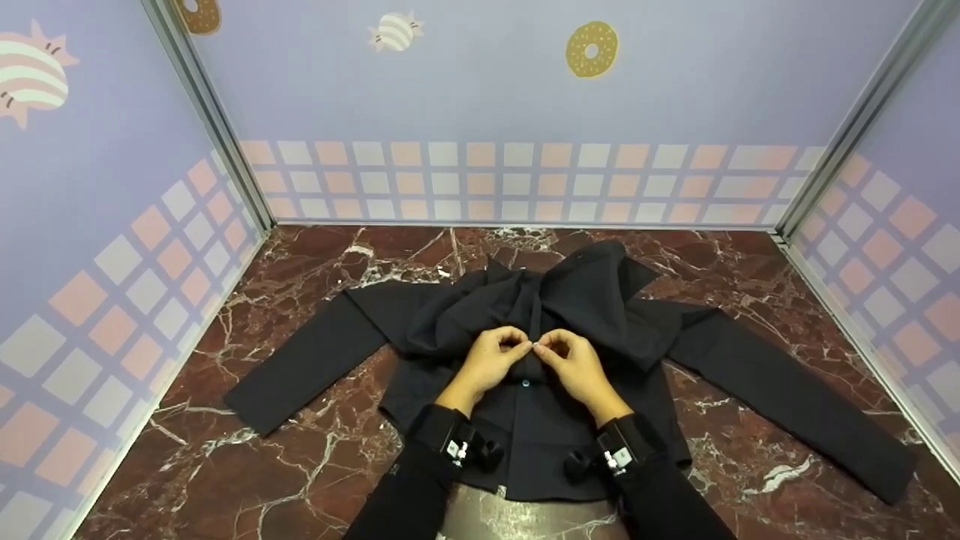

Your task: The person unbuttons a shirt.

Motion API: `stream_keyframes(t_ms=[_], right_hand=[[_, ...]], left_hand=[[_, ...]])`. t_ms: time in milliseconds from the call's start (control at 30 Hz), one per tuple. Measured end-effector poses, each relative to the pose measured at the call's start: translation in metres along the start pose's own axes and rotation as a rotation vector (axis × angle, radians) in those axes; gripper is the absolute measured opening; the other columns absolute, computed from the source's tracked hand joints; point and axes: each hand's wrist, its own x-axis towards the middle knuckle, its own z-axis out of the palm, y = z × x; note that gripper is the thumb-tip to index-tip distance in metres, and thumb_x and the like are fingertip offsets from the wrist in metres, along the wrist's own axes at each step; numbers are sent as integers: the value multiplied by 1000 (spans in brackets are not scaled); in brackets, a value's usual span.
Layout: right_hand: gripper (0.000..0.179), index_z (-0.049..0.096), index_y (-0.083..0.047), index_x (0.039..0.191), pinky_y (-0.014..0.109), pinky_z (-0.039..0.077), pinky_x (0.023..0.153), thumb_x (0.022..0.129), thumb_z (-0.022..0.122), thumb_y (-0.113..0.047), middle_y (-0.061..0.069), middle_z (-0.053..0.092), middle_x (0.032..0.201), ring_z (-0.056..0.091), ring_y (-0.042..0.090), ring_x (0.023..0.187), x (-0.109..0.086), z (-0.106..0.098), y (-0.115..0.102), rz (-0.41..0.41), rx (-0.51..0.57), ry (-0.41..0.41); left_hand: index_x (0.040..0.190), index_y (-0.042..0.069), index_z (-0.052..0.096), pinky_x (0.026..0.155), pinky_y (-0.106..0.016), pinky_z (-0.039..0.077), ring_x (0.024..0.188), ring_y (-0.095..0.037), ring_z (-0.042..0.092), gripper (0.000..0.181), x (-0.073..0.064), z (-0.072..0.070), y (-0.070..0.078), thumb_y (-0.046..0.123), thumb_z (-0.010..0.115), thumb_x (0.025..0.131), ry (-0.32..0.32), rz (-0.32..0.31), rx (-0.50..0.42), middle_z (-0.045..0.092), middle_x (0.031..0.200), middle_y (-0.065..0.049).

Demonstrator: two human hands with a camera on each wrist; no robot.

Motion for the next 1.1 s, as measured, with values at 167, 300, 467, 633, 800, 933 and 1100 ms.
stream_keyframes(t_ms=[167,300,467,633,800,933,1100], right_hand=[[10,71,-2,94,24,47,66,97,74,-11,3,66,84,59,14,72,0,1,-1,30,13,27],[9,72,-3,93,24,46,61,95,75,-11,2,66,82,57,14,68,0,0,0,37,37,35],[7,74,-2,91,23,46,60,94,76,-8,4,68,82,59,14,68,-1,0,1,14,80,15],[7,75,-3,91,23,48,63,93,78,-9,4,70,84,61,14,71,-1,-1,2,15,103,-1],[8,75,-3,91,23,47,65,94,78,-9,4,70,85,61,15,72,-1,0,1,-1,68,2],[7,74,-3,91,23,46,64,94,77,-9,5,70,84,60,15,71,0,0,2,-3,28,17],[7,74,-4,92,23,47,66,95,75,-10,3,70,85,61,14,72,0,0,1,7,6,23]], left_hand=[[101,6,72,76,-26,50,85,-12,65,9,0,0,0,15,70,100,-11,6,33,69,99,0],[100,6,71,75,-26,50,84,-13,64,8,0,0,0,14,71,99,3,15,16,68,98,-1],[105,4,70,75,-25,50,84,-13,63,12,0,1,-2,14,72,98,23,5,-18,67,100,-2],[106,4,69,73,-24,49,82,-12,63,12,1,1,-2,15,70,100,16,-21,-11,66,101,-3],[104,5,67,73,-25,50,84,-13,65,11,1,0,-1,16,68,102,5,-34,5,65,103,-3],[105,5,67,76,-26,51,88,-14,67,10,1,0,-2,15,68,102,0,-37,7,66,103,-4],[105,3,70,78,-27,53,89,-15,68,11,1,0,-1,14,70,100,13,-28,-7,68,103,-4]])
